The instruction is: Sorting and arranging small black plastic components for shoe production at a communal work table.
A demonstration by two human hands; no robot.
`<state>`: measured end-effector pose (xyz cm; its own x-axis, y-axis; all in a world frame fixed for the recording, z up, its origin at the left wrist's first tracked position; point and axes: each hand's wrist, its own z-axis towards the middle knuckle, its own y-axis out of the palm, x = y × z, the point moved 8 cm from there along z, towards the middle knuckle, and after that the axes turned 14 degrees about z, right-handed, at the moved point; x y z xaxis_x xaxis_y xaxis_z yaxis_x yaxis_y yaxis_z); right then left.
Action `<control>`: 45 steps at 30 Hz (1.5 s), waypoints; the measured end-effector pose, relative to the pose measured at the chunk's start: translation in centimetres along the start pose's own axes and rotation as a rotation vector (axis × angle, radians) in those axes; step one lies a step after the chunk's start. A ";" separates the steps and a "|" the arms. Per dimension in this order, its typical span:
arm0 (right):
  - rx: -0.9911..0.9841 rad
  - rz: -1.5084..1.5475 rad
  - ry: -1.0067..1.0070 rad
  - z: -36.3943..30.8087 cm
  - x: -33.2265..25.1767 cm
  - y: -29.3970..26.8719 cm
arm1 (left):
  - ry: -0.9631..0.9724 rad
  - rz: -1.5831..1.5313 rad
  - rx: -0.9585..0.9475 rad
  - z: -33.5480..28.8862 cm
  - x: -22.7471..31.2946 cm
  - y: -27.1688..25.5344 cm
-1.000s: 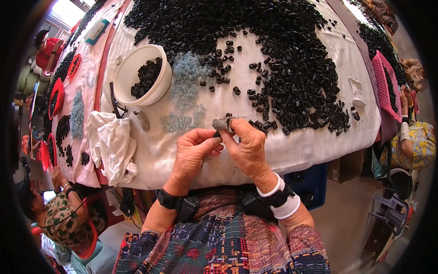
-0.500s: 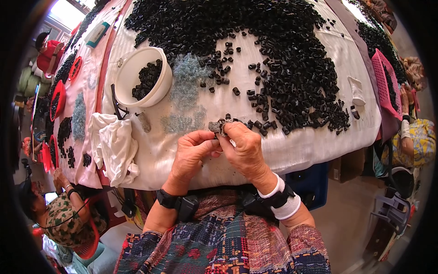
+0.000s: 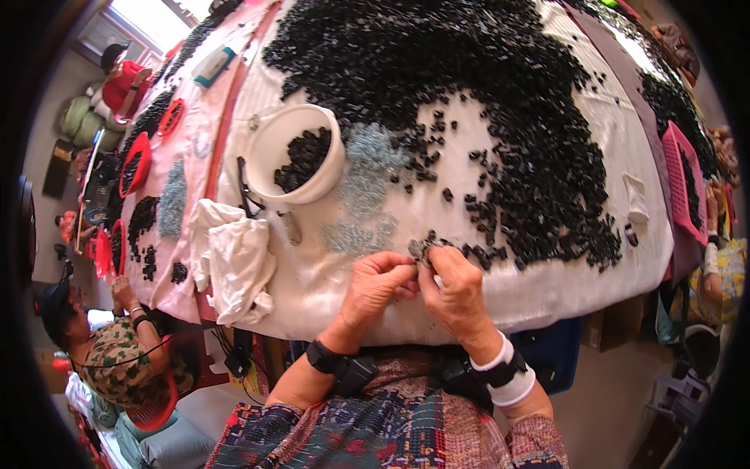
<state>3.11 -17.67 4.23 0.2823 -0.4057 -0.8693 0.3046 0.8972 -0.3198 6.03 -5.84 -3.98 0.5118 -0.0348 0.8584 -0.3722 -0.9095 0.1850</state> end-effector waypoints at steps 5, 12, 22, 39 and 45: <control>-0.046 0.055 -0.019 0.0 0.4 0.0 | -0.038 -0.073 -0.031 0.5 0.0 -0.1; -0.135 0.095 -0.019 0.5 0.7 0.8 | -0.077 -0.171 -0.047 0.2 0.5 -0.9; -0.113 -0.031 -0.176 -0.3 0.9 1.4 | -0.046 -0.160 -0.049 0.2 0.8 0.0; -0.075 -0.144 -0.325 -0.1 0.3 0.7 | -0.061 0.064 -0.030 0.7 0.4 0.1; -0.062 -0.128 -0.307 -0.4 1.0 0.8 | -0.040 0.098 -0.078 0.6 0.3 -0.3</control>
<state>3.26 -17.30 2.99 0.5089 -0.5412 -0.6694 0.3022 0.8405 -0.4497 6.74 -5.86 -4.05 0.4998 -0.1397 0.8548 -0.4800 -0.8662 0.1391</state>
